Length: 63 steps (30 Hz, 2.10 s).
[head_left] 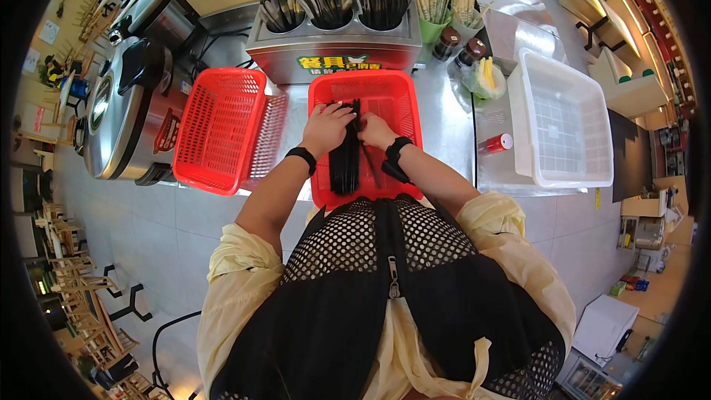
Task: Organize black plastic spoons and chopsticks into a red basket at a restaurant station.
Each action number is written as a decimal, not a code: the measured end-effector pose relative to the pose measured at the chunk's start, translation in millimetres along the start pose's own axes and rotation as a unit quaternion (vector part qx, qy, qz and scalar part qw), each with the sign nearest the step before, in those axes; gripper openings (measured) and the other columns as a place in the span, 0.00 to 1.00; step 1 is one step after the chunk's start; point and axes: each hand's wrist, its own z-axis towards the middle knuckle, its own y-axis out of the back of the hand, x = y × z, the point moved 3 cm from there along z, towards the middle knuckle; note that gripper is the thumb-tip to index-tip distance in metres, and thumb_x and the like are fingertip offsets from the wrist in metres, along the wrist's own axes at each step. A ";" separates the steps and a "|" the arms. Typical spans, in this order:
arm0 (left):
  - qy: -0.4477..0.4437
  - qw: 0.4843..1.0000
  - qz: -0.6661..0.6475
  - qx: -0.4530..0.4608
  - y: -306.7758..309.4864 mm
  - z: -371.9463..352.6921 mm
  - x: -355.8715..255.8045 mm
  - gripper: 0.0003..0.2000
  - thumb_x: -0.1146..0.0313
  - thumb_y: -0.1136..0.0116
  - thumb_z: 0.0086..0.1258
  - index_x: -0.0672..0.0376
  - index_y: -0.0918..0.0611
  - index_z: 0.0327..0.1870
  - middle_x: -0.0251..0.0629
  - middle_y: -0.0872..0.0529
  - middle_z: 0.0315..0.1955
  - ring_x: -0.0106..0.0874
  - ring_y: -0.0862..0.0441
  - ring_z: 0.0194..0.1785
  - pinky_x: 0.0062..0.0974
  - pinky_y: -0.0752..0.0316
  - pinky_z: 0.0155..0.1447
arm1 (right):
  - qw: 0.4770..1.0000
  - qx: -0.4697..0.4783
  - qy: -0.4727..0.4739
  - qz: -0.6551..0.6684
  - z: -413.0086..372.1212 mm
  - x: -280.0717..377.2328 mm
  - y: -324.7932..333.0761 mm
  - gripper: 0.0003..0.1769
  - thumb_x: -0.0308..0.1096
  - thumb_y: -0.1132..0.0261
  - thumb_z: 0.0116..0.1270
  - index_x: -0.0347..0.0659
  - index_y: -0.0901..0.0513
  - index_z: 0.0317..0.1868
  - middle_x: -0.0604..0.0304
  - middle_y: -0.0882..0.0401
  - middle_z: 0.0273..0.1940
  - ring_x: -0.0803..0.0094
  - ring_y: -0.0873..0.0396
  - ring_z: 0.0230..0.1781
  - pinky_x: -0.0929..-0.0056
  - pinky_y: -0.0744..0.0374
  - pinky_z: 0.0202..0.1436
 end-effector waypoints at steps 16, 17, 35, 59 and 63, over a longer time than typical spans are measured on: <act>-0.032 0.995 0.019 0.097 -10.7 -1.3 -0.6 0.21 0.69 0.50 0.59 0.49 0.21 0.56 0.28 0.21 0.57 0.29 0.27 0.62 0.40 0.37 0.65 | 0.977 0.167 0.034 0.124 -16.3 10.6 -6.4 0.24 0.21 0.40 0.54 0.30 0.27 0.54 0.57 0.23 0.34 0.69 0.22 0.34 0.74 0.24 0.36; -0.027 0.994 0.013 0.103 -11.5 -1.4 -0.3 0.21 0.69 0.50 0.59 0.49 0.21 0.56 0.28 0.20 0.56 0.28 0.26 0.61 0.39 0.36 0.64 | 0.974 0.185 0.035 0.126 -19.2 14.3 -7.5 0.23 0.22 0.41 0.54 0.29 0.27 0.53 0.54 0.22 0.34 0.68 0.22 0.35 0.73 0.24 0.36; -0.062 0.993 -0.009 0.098 -5.3 -2.2 -1.6 0.18 0.70 0.49 0.58 0.51 0.19 0.52 0.31 0.20 0.55 0.31 0.26 0.61 0.36 0.36 0.63 | 0.995 -0.016 0.004 0.098 -19.9 -0.5 -17.1 0.16 0.24 0.31 0.49 0.32 0.22 0.40 0.48 0.18 0.31 0.61 0.16 0.35 0.66 0.20 0.38; -0.072 0.991 0.031 0.105 -14.0 -2.6 4.9 0.19 0.66 0.47 0.58 0.48 0.18 0.53 0.24 0.22 0.59 0.31 0.27 0.61 0.37 0.34 0.62 | 0.901 -0.342 0.202 0.177 56.3 134.4 264.3 0.19 0.38 0.35 0.62 0.33 0.22 0.47 0.52 0.18 0.37 0.68 0.19 0.33 0.73 0.22 0.36; -0.067 0.992 0.033 0.101 -13.8 -0.8 5.9 0.20 0.66 0.48 0.57 0.48 0.18 0.52 0.25 0.21 0.58 0.31 0.26 0.60 0.37 0.34 0.62 | 0.932 -0.326 0.158 0.025 102.9 147.9 285.5 0.37 0.51 0.34 0.58 0.25 0.27 0.56 0.39 0.20 0.46 0.52 0.21 0.49 0.65 0.25 0.54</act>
